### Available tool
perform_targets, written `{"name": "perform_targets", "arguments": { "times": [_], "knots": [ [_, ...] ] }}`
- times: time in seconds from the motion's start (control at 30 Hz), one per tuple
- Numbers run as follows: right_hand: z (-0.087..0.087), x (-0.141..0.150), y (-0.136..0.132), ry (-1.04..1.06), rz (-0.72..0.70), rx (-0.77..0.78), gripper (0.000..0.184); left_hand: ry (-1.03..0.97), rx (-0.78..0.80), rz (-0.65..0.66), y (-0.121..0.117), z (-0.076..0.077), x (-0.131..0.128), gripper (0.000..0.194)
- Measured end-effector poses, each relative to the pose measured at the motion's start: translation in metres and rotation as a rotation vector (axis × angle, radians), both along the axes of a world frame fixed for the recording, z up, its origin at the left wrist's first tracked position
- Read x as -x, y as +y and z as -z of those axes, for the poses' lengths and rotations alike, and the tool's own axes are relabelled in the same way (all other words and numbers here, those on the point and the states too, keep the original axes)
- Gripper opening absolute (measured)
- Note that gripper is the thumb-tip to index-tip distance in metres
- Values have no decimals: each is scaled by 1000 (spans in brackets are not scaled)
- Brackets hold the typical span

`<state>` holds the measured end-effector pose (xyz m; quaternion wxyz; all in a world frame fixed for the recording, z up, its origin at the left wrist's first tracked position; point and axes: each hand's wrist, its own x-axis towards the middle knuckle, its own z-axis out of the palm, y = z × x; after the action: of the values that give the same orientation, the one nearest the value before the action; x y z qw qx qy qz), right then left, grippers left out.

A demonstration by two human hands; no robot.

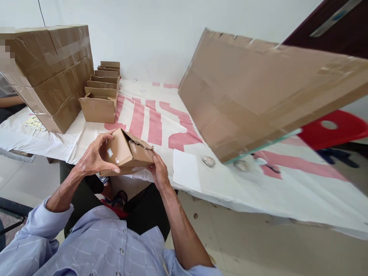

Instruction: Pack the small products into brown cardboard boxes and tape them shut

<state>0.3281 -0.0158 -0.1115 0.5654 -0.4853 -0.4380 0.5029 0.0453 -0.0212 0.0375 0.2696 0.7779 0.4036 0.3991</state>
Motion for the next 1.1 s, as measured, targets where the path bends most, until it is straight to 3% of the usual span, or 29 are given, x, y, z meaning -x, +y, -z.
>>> {"name": "perform_targets", "arguments": {
  "times": [0.13,0.27,0.33,0.43,0.5,0.57,0.67,0.73,0.83,1.1],
  "knots": [
    [0,1,-2,21,28,-15,83,80,-7,-76,-4,-1,-7,111],
    [3,-5,-1,-19,57,-2,83,188,-55,-12,-10,-8,-13,116],
    [-2,-12,-1,-92,141,16,80,222,-67,20,-12,-11,-16,115],
    [-32,-24,-8,-276,393,-76,68,226,-90,23,-13,-11,-23,114],
    [-67,-27,-19,-443,553,-278,53,214,-111,14,-13,-10,-29,116],
    [-105,-23,-33,-653,597,-540,39,204,-133,1,-13,-8,-36,119],
    [-149,-8,-49,-969,462,-819,25,191,-175,-12,-14,-7,-48,121],
    [-164,3,-52,-1109,323,-936,23,186,-210,-8,-16,-7,-55,118],
    [-170,12,-47,-1248,196,-992,26,196,-244,4,-18,-7,-62,110],
    [-174,17,-40,-1408,74,-978,28,220,-249,-3,-22,-8,-69,104]
  ]
}}
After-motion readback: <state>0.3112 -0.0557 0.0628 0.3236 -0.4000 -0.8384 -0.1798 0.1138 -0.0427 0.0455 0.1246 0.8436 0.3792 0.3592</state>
